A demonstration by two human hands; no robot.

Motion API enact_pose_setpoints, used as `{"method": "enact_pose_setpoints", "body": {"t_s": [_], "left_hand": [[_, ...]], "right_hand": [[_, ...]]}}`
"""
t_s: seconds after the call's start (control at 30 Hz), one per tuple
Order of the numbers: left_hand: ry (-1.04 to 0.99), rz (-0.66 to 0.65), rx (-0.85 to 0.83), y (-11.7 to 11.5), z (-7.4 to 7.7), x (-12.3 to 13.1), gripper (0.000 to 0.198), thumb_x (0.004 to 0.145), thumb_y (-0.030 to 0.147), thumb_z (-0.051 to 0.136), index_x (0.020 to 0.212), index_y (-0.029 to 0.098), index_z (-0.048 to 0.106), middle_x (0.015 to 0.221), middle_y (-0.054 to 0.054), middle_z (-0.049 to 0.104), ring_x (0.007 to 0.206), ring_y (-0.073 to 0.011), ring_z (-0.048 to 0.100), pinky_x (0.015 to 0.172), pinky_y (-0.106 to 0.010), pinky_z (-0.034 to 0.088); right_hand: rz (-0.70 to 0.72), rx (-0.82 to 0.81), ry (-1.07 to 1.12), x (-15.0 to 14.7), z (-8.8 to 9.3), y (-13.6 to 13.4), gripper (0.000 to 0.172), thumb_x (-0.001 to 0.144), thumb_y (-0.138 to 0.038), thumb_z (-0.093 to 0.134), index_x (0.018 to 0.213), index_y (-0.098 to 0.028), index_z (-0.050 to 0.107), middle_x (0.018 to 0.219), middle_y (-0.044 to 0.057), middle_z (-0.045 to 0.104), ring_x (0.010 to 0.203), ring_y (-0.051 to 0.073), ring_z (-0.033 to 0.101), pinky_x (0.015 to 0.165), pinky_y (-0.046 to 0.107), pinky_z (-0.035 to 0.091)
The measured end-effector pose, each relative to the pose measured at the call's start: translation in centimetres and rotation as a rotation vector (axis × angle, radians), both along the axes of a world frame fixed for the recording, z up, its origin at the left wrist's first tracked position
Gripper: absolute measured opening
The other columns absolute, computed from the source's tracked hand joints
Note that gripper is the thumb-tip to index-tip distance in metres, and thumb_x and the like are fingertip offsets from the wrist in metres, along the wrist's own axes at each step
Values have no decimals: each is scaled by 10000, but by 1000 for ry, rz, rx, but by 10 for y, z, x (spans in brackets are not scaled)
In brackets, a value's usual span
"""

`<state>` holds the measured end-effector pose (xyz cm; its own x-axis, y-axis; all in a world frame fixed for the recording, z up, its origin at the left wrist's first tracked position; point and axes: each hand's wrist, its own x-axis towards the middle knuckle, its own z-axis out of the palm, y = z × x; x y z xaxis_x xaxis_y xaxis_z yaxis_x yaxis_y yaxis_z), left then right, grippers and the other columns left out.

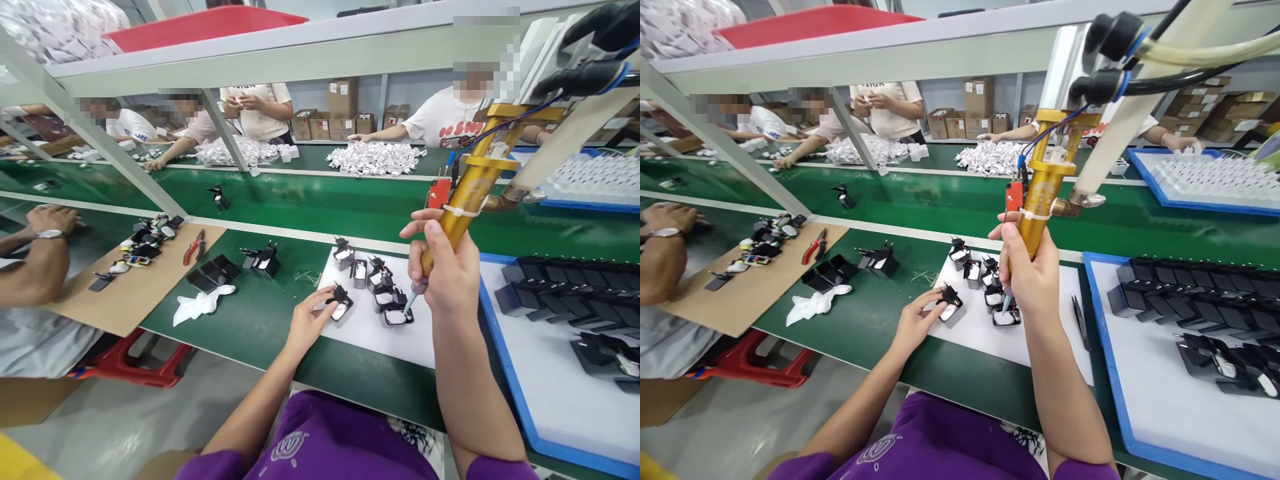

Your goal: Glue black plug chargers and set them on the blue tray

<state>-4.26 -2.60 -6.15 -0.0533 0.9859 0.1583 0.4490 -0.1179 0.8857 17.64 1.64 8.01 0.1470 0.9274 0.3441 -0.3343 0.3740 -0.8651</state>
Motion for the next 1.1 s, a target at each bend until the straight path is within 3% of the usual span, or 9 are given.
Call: {"method": "enact_pose_setpoints", "body": {"t_s": [0.13,0.23,0.43,0.67,0.93,1.1], "left_hand": [[222,0,35,-8,-7,7,359,802,410,648,1095,203,656,1163,-103,687,1089,-267,640,938,-405,522],[330,27,6,-13,-8,16,380,768,393,688,1088,208,599,1050,-78,708,929,-241,680,829,-359,539],[340,-66,12,-25,20,39,289,783,413,649,965,241,505,827,3,689,682,-171,654,621,-251,489],[276,-226,48,-30,52,70,275,721,336,680,929,247,525,758,35,671,594,-128,602,586,-213,475],[299,-231,47,-29,61,71,333,718,340,680,1017,239,575,803,9,704,608,-144,630,619,-233,506],[303,-232,37,-30,63,72,352,724,332,680,1040,220,574,811,5,706,593,-136,622,612,-232,503]], "right_hand": [[22,-2,9,0,0,-1,270,856,-432,610,1007,-209,619,838,-12,623,341,16,414,247,171,270],[62,1,15,0,0,-2,277,847,-452,617,967,-203,635,853,-4,636,344,10,411,249,168,265],[133,7,2,-5,-1,-10,294,838,-487,614,938,-212,644,827,-7,654,343,11,406,270,172,296],[114,46,-30,-8,1,-14,315,831,-494,629,915,-191,650,696,-20,640,315,17,388,288,181,306],[117,75,-35,-6,-2,-10,348,837,-521,617,745,-202,514,452,-91,439,298,44,372,314,182,285],[123,73,-44,-5,-1,-10,338,831,-526,620,820,-192,569,445,-88,451,311,50,390,315,178,286]]}}
